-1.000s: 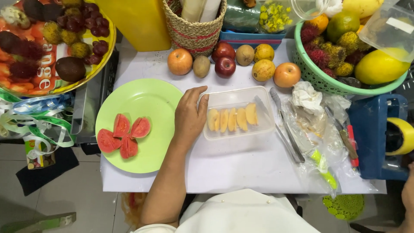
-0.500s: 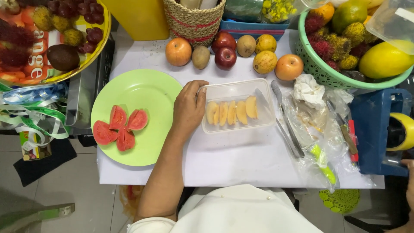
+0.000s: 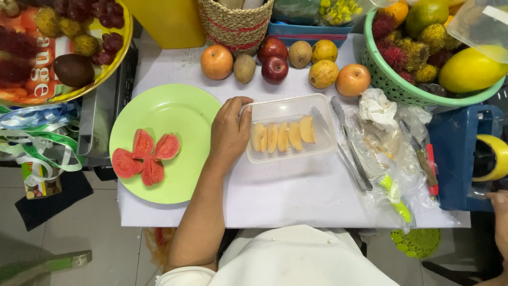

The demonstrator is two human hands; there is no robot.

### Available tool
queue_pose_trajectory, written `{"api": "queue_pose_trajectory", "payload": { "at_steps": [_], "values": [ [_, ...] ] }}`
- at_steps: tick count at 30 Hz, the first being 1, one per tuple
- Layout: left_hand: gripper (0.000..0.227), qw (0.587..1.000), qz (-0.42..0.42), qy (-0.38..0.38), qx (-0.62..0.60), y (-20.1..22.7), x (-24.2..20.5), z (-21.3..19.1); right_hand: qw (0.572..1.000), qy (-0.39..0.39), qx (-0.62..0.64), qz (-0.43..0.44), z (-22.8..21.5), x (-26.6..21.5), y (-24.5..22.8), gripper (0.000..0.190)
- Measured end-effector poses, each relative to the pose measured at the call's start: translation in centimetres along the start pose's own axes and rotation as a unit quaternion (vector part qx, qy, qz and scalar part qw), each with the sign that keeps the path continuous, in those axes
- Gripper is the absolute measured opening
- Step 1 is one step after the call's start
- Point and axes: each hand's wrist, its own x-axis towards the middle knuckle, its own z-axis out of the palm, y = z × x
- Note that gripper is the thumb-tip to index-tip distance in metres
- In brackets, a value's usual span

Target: Arranging sliced fruit pieces into a plastic container and preparing it for sealing on a table filled with various fruits.

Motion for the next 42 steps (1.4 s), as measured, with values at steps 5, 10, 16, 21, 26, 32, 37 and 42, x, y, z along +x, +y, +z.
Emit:
{"api": "queue_pose_trajectory", "payload": {
  "at_steps": [5, 10, 16, 21, 26, 32, 37, 42],
  "values": [
    [0.023, 1.000, -0.005, -0.008, 0.008, -0.1, -0.1, 0.1, 1.000, 0.028, 0.003, 0.011, -1.5, 1.3, -6.0, 0.027],
    [0.025, 1.000, 0.002, -0.007, 0.017, -0.5, 0.0, 0.3, 0.999, 0.039, 0.015, 0.010, -1.3, 2.4, -7.1, 0.021],
    [0.026, 1.000, -0.003, -0.016, 0.025, -0.6, 0.1, 0.4, 0.993, 0.094, -0.042, 0.048, 0.3, 2.7, -5.2, 0.029],
    [0.026, 1.000, 0.003, -0.014, 0.027, -0.8, -0.1, 0.4, 0.998, 0.061, -0.006, 0.033, -0.2, 3.7, -4.5, 0.029],
    [0.026, 1.000, 0.007, -0.012, 0.026, -0.9, 0.0, 0.4, 0.993, 0.059, 0.008, 0.104, -0.9, 5.1, -8.5, 0.031],
    [0.025, 1.000, 0.005, -0.014, 0.028, -0.5, -0.1, 0.3, 0.993, 0.092, 0.021, 0.077, -0.4, 6.0, -6.9, 0.035],
    [0.025, 0.999, -0.013, -0.019, 0.028, -0.2, -0.1, 0.1, 0.994, 0.102, 0.026, 0.038, -1.8, 7.5, -9.1, 0.034],
    [0.025, 0.999, -0.006, -0.014, 0.032, -0.2, -0.1, 0.1, 0.994, 0.098, 0.032, -0.029, -2.5, 8.6, -9.1, 0.045]
  ]
}}
